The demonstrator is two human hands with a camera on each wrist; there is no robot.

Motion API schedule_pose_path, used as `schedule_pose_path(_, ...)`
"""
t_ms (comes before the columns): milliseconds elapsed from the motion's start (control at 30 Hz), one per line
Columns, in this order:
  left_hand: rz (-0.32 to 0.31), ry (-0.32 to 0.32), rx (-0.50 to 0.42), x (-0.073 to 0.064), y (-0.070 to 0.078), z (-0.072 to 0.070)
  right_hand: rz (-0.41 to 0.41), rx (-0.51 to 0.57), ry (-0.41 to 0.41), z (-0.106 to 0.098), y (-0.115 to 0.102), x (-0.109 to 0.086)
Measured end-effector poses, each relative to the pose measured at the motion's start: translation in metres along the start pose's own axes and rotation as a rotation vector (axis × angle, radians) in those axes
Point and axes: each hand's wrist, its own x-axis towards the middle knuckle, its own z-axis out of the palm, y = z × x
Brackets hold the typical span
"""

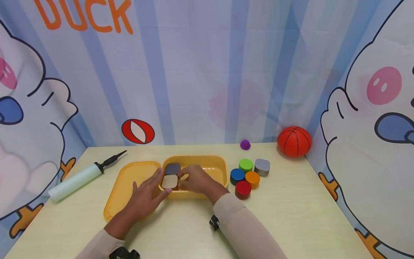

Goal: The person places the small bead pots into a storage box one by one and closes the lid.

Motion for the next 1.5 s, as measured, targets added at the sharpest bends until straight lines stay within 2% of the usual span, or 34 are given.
schedule_pose_path(233, -0.004, 0.000, -0.003, -0.001, 0.001, -0.001, 0.013, -0.004, 0.025, -0.003, -0.003, -0.003)
schedule_pose_path(433, -0.005, 0.008, -0.004, -0.002, 0.002, -0.001, 0.048, 0.086, 0.082, -0.015, -0.004, -0.012)
schedule_pose_path(533, -0.003, 0.013, -0.008, -0.002, 0.002, -0.001, 0.038, 0.121, 0.119, -0.024, 0.000, -0.018)
schedule_pose_path(733, -0.002, 0.007, -0.007, -0.002, 0.002, -0.001, 0.022, 0.173, 0.205, -0.043, 0.013, -0.031)
schedule_pose_path(900, 0.005, 0.026, 0.002, -0.003, 0.002, -0.002, -0.003, 0.229, 0.261, -0.058, 0.023, -0.044)
schedule_pose_path(1367, 0.000, 0.024, 0.008, -0.002, 0.001, -0.002, 0.111, 0.203, 0.461, -0.096, 0.064, -0.078)
schedule_pose_path(1500, 0.001, 0.011, 0.013, -0.001, 0.000, -0.001, 0.106, 0.201, 0.493, -0.106, 0.072, -0.089)
